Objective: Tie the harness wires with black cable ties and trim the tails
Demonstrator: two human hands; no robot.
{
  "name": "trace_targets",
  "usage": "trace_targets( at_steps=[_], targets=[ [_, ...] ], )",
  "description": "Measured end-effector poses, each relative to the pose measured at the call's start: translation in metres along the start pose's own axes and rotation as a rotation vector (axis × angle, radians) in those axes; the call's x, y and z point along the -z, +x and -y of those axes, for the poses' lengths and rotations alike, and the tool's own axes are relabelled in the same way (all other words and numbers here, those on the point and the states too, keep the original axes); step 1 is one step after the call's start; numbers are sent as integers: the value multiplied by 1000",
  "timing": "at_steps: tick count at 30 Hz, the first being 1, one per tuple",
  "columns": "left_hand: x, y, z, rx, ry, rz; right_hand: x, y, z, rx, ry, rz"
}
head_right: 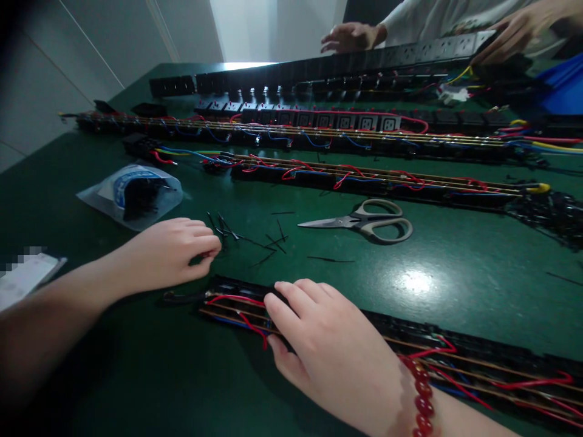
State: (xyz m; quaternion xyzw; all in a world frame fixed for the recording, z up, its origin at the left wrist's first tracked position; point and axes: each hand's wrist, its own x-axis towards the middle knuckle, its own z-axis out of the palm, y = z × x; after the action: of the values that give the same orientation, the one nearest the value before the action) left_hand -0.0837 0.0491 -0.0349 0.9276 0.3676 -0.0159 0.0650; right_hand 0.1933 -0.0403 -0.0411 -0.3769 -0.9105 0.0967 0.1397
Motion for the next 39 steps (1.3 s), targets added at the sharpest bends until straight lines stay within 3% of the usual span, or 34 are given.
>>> trace_targets(
  at_steps=[3, 7, 9, 14, 18, 23, 27, 32, 39],
  targets=[
    [-8, 6, -9, 56, -286, -191, 0, 0, 0, -4, 5, 3],
    [-13, 6, -9, 6, -267, -342, 1, 0, 0, -6, 12, 1],
    [-11, 5, -8, -55, -281, -315, 2, -1, 1, -5, 11, 4],
    [-5, 5, -6, -225, -353, -99, 1, 0, 1, -2, 0, -2],
    [-1, 13, -5, -274, -373, -39, 0, 2, 1, -2, 1, -11],
    [3, 37, -7, -317, -295, 62, 1, 1, 2, 0, 8, -9],
    [2, 69, 4, -357, -276, 88, 1, 2, 2, -5, 21, -1],
    [-5, 99, 23, -354, -318, -9, 2, 2, 3, -13, 25, 4],
    [-12, 71, 35, -217, -329, -300, 0, -2, 2, 8, 13, -15]
  ],
)
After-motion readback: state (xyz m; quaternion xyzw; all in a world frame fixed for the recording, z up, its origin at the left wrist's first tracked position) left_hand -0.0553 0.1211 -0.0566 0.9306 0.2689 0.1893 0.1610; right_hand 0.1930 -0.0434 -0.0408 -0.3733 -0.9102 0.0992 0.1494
